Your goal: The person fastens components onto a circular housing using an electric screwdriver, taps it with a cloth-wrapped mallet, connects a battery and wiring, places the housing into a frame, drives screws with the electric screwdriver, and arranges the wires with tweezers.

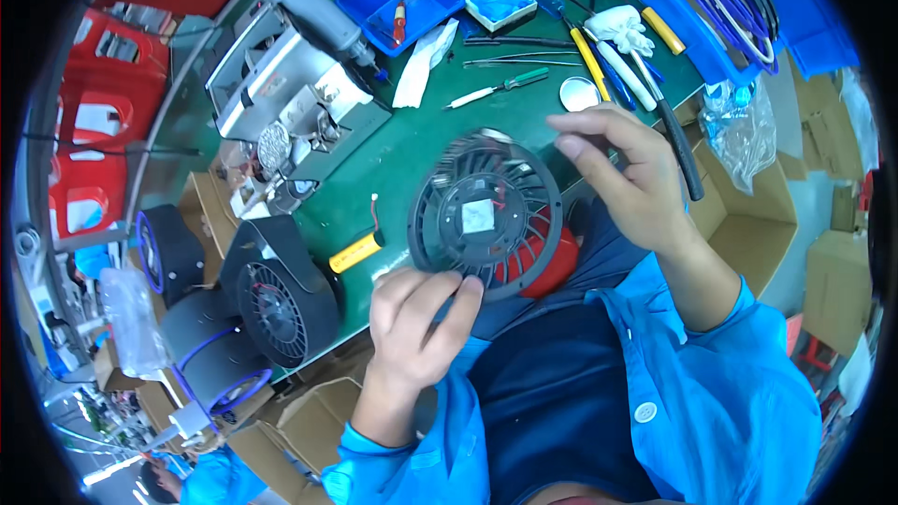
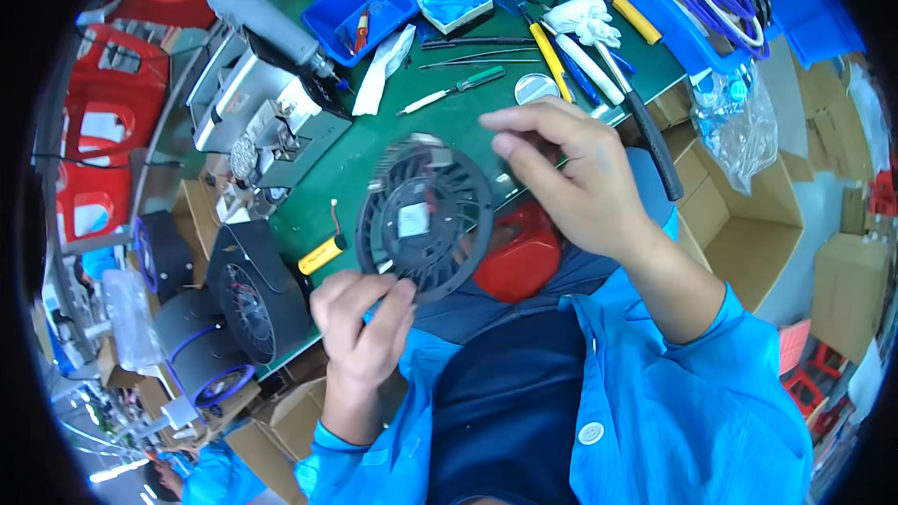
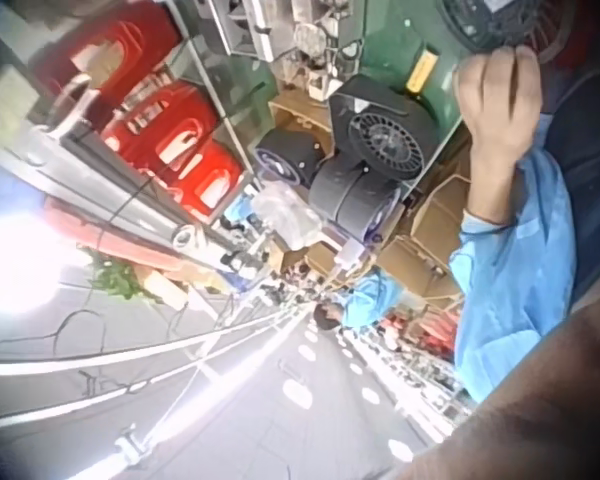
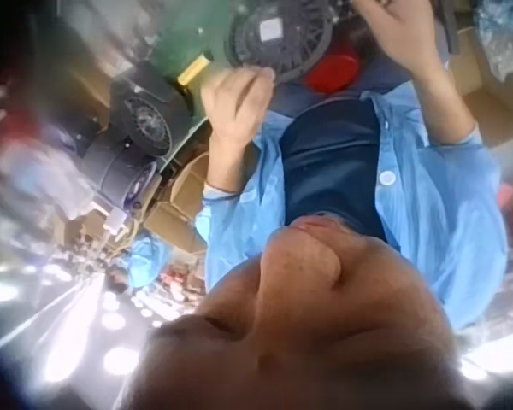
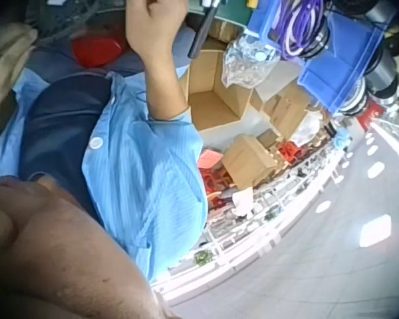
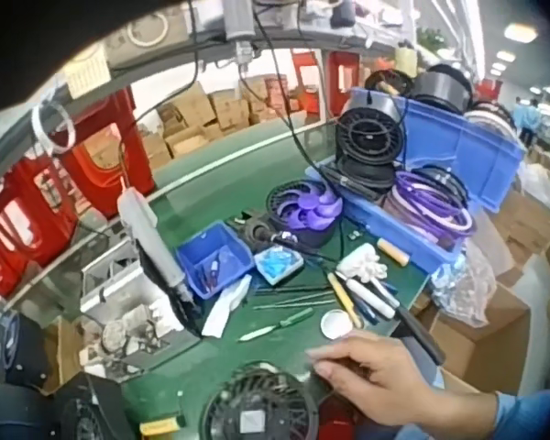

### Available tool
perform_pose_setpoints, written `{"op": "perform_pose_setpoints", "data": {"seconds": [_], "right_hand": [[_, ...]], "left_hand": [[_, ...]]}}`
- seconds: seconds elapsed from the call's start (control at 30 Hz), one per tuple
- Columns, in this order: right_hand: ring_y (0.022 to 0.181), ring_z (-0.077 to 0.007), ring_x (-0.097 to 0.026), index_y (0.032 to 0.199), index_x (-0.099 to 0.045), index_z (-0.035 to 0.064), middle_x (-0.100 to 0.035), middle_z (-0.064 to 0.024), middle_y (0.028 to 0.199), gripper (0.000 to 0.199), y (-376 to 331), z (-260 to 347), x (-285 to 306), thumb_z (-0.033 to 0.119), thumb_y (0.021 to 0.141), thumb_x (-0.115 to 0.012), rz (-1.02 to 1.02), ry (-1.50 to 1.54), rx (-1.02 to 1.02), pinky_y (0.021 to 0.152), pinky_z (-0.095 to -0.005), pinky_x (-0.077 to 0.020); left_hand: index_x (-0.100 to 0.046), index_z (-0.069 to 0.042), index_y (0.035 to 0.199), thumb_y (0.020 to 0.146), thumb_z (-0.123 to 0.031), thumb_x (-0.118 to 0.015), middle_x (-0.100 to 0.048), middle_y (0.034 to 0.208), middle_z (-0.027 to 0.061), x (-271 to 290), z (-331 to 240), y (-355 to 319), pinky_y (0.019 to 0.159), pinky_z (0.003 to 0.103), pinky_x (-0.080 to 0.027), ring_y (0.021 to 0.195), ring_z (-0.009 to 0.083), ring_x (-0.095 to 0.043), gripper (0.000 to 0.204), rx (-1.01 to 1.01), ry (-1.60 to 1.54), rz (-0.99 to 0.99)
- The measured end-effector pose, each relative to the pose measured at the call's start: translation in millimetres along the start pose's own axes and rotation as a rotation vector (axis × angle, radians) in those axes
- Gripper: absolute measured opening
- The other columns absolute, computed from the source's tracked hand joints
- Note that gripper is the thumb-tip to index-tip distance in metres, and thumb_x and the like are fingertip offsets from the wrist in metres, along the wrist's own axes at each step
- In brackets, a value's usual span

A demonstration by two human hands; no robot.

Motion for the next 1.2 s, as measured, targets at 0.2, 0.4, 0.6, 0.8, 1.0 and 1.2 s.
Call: {"op": "perform_pose_setpoints", "data": {"seconds": [0.2,0.4,0.6,0.8,1.0,1.2], "right_hand": [[0.096,-0.0205,-0.07,0.127,-0.077,0.0007,-0.073,-0.0118,0.111,0.025,3,0,-1,0.005,0.103,-0.074,0.034,-0.144,0.033,0.083,-0.0334,-0.0532],[0.107,-0.0285,-0.072,0.129,-0.076,0.0007,-0.073,-0.0157,0.12,0.03,12,2,-16,0.005,0.1,-0.077,0.178,-0.363,0.132,0.095,-0.039,-0.056],[0.103,-0.029,-0.074,0.128,-0.076,0.0011,-0.071,-0.0163,0.116,0.031,17,-1,-33,0.006,0.098,-0.079,0.188,-0.326,0.078,0.087,-0.0368,-0.0591],[0.087,-0.0233,-0.069,0.122,-0.078,0.0016,-0.07,-0.0127,0.108,0.025,33,-2,-46,0.003,0.098,-0.077,0.199,-0.301,0.163,0.073,-0.0338,-0.0546],[0.072,-0.0181,-0.058,0.117,-0.08,0.002,-0.065,-0.008,0.095,0.021,36,-7,-56,0.002,0.097,-0.078,0.217,-0.117,-0.005,0.064,-0.0321,-0.0455],[0.074,-0.0178,-0.061,0.115,-0.079,0.0013,-0.064,-0.0081,0.091,0.02,41,-5,-60,0.002,0.095,-0.08,0.237,-0.206,0.144,0.066,-0.0319,-0.0478]], "left_hand": [[-0.077,-0.009,0.116,0.08,-0.02,-0.094,-0.069,0.118,0.0088,-38,17,-37,0.088,0.044,-0.056,0.107,0.0308,-0.065,0.041,0.099,0.046,0.051],[-0.076,-0.005,0.118,0.07,-0.021,-0.102,-0.067,0.131,0.0162,-35,20,-41,0.097,0.049,-0.057,0.119,0.0395,-0.067,0.057,0.28,-0.015,-0.07],[-0.076,-0.008,0.116,0.071,-0.028,-0.103,-0.066,0.139,0.0176,-38,24,-39,0.105,0.05,-0.056,0.132,0.0407,-0.066,0.056,0.384,-0.066,-0.05],[-0.075,-0.006,0.114,0.07,-0.031,-0.103,-0.067,0.14,0.0187,-40,27,-42,0.107,0.05,-0.056,0.134,0.0424,-0.066,0.058,0.411,-0.112,-0.068],[-0.071,-0.001,0.117,0.071,-0.03,-0.103,-0.065,0.142,0.0225,-38,27,-42,0.111,0.056,-0.057,0.136,0.0463,-0.065,0.063,0.404,-0.128,-0.041],[-0.072,0.0,0.115,0.071,-0.031,-0.103,-0.066,0.141,0.0224,-38,28,-41,0.11,0.055,-0.057,0.135,0.0457,-0.066,0.062,0.407,-0.137,-0.05]]}}
Point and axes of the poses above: each hand's wrist, its own y-axis towards the middle knuckle, its own x-axis out of the back of the hand, z = x × y, the point moved 4 cm from there along y, towards the middle knuckle
